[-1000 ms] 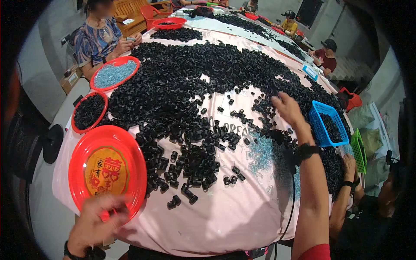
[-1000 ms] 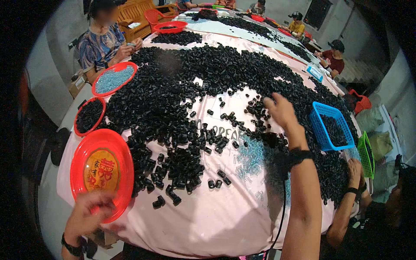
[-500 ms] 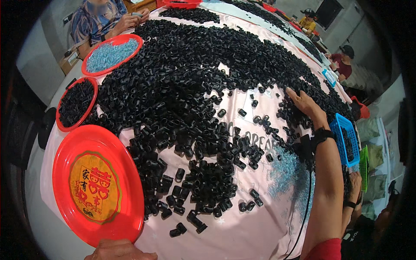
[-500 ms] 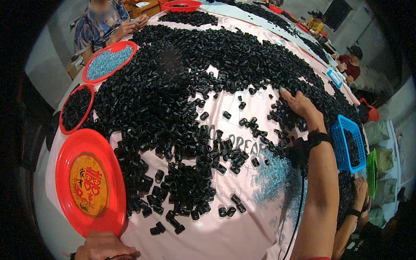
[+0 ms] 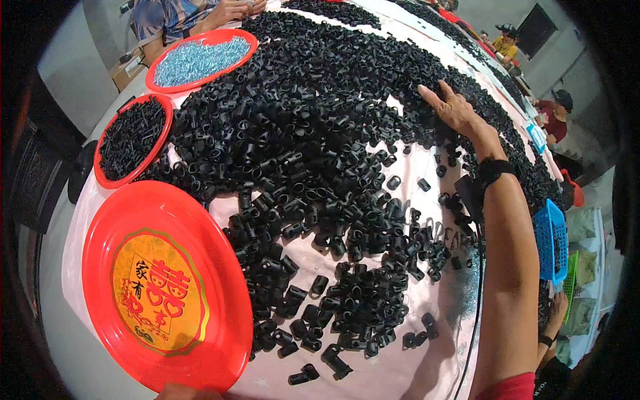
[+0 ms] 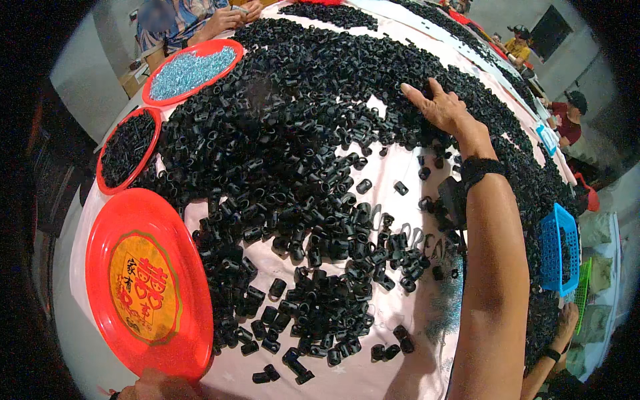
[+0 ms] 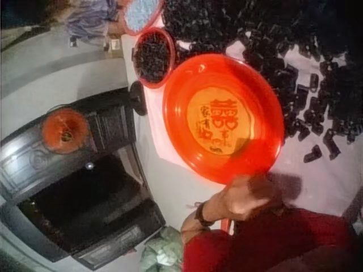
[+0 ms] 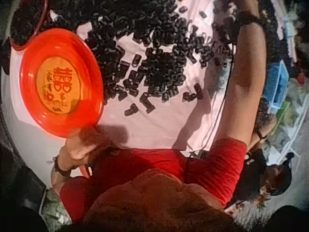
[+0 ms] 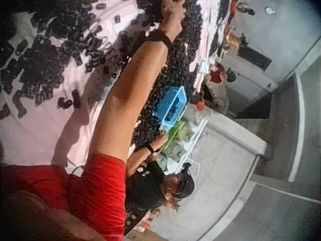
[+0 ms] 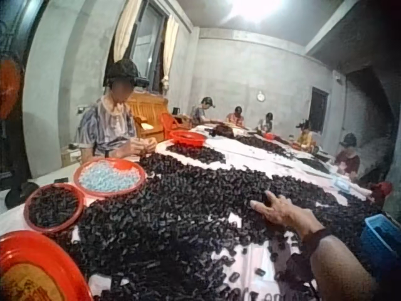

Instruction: Inspecting and sorting small black plastic shoe components on a production table.

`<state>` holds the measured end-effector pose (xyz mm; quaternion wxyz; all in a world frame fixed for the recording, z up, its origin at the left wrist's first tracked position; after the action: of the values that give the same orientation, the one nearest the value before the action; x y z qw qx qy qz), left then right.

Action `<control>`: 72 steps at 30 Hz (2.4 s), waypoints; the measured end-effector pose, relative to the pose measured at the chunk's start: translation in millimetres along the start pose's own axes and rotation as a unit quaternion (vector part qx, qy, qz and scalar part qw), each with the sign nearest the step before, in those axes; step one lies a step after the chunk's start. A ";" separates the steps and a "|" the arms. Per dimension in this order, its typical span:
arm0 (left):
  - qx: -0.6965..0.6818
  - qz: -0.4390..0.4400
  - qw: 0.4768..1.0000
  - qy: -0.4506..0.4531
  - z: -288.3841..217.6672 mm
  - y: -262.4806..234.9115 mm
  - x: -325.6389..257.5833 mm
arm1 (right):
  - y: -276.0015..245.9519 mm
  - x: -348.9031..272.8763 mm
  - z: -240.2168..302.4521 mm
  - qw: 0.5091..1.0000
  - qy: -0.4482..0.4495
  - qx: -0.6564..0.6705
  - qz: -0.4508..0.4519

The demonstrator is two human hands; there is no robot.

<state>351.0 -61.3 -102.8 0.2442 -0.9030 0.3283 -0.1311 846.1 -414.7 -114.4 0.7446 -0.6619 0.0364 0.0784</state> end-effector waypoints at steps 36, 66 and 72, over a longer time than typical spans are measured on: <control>0.307 -0.155 0.935 -0.084 14.6 40.0 164.2 | 18.6 -357.7 68.9 0.963 -0.250 0.095 -0.014; 0.295 0.073 0.945 0.120 -34.8 122.1 169.8 | 35.8 -321.2 -15.6 0.944 -0.137 0.273 0.121; 0.358 0.049 0.932 0.008 -17.8 97.5 168.4 | 24.7 -318.7 -28.1 0.950 -0.149 0.241 0.127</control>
<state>418.7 -243.1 -126.3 0.5552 -0.7371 0.3056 -0.2346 529.5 -461.7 -91.7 0.8628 -0.4331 0.0267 0.2593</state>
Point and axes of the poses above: each hand's wrist, its own x-axis towards the middle knuckle, its own y-axis out of the palm, z = x × y, the point moved 5 cm from there along x, towards the middle knuckle, and after that the axes turned 11 degrees about z, right-handed, at the moved point
